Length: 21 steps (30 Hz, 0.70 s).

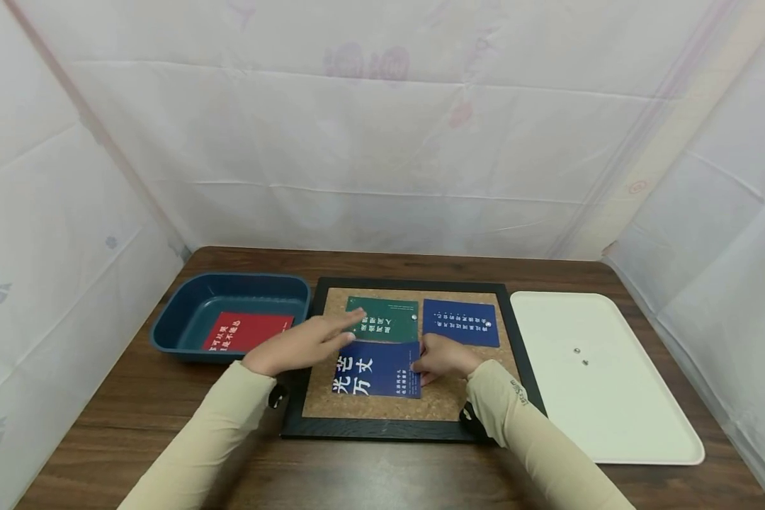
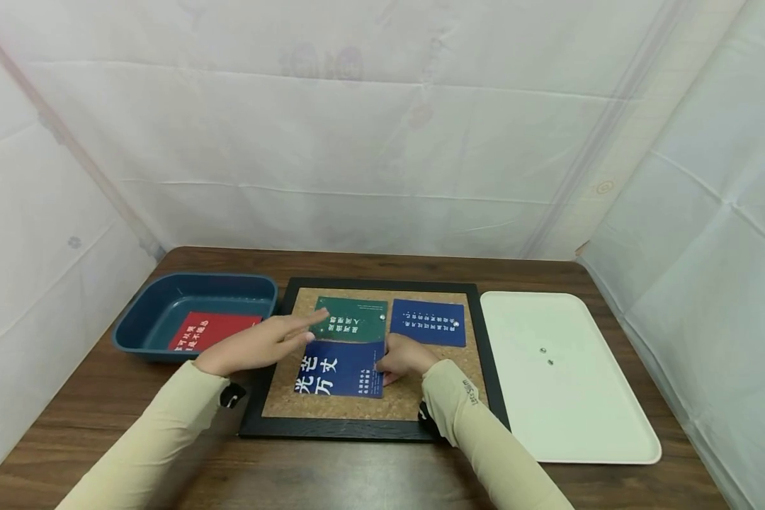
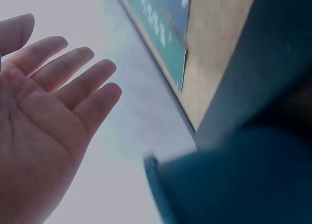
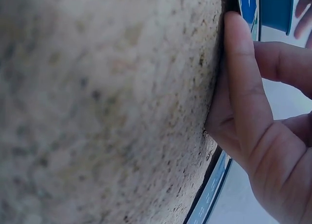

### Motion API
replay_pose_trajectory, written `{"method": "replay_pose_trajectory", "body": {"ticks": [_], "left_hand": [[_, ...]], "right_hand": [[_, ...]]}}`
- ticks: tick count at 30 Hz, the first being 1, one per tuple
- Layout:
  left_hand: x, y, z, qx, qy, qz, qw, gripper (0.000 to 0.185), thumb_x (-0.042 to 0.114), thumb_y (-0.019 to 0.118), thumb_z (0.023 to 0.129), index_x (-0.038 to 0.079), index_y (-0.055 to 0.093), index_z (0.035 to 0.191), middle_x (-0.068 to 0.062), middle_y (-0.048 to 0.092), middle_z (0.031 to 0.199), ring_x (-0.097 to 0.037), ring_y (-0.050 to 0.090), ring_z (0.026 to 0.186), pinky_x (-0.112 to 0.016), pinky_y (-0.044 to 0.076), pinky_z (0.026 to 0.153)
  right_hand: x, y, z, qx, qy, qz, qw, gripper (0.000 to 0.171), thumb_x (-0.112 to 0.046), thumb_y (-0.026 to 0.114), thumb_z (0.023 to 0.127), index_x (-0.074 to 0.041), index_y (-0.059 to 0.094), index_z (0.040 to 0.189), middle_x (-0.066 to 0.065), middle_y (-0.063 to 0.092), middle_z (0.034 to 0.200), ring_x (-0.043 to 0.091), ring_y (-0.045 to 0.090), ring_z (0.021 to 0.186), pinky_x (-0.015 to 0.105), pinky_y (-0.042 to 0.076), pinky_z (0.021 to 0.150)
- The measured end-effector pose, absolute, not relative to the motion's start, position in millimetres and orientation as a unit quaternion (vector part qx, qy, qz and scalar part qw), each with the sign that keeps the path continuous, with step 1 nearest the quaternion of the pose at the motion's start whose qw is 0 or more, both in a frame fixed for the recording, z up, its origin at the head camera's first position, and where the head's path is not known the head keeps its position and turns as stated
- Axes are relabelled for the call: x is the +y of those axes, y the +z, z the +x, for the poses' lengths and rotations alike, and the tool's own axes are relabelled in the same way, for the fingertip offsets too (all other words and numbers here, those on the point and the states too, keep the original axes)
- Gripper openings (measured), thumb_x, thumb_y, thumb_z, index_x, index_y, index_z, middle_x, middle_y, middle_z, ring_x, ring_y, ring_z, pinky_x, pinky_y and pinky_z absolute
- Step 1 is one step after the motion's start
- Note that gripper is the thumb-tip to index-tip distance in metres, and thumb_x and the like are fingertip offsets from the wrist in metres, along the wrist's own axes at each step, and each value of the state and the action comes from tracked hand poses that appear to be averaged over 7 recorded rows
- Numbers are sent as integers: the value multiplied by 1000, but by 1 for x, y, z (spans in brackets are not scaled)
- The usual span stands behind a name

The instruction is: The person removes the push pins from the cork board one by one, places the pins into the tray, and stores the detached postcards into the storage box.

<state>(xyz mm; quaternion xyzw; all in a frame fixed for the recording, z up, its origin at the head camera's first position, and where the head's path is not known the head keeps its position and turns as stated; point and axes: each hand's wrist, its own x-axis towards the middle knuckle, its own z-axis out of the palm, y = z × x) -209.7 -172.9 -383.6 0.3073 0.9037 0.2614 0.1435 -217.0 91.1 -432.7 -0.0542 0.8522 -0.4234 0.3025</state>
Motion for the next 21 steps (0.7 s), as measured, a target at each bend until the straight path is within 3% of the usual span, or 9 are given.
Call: {"method": "replay_pose_trajectory", "body": {"ticks": [5,6,8,12,13,14,21], "left_hand": [[-198,-376,-214,916,283,269,89,54,36,42,103,13,32,151,-11,34,155,-30,34,142,-52,35,111],[-203,-375,-215,919,288,257,84,55,38,41,103,14,31,151,-14,41,150,-32,48,132,-52,42,106],[-215,-374,-218,924,291,239,71,56,39,40,103,14,30,152,-16,41,150,-35,49,130,-54,41,106],[-238,-371,-221,930,297,208,57,55,35,39,104,15,26,154,-16,37,152,-38,48,130,-57,39,106],[-244,-371,-222,933,294,203,50,55,34,39,105,14,25,154,-15,29,156,-38,34,140,-60,31,110],[-250,-370,-223,934,295,195,48,54,33,38,105,15,24,154,-16,28,157,-39,32,141,-61,30,110],[-295,-364,-222,948,284,145,9,58,41,35,104,14,23,154,-25,31,153,-47,37,135,-66,30,106]], "right_hand": [[91,-431,-216,853,-422,-54,304,14,-2,63,90,1,52,98,13,61,75,11,59,52,25,56,55],[91,-431,-216,853,-422,-54,304,14,-2,63,90,1,51,98,13,61,75,11,59,52,25,56,55],[91,-432,-216,854,-421,-55,302,14,-3,63,90,1,51,98,13,61,75,12,59,53,26,56,55],[91,-433,-217,853,-422,-55,301,15,-2,63,90,2,51,99,13,61,76,12,59,54,26,56,55],[91,-434,-217,853,-422,-55,301,15,-2,63,90,2,51,99,13,61,76,12,59,54,26,56,55],[91,-434,-217,852,-424,-54,302,15,-2,63,90,2,51,99,13,61,77,12,59,55,26,56,55],[90,-433,-217,855,-419,-54,301,14,-3,63,90,1,51,97,13,61,75,12,59,52,25,55,54]]}}
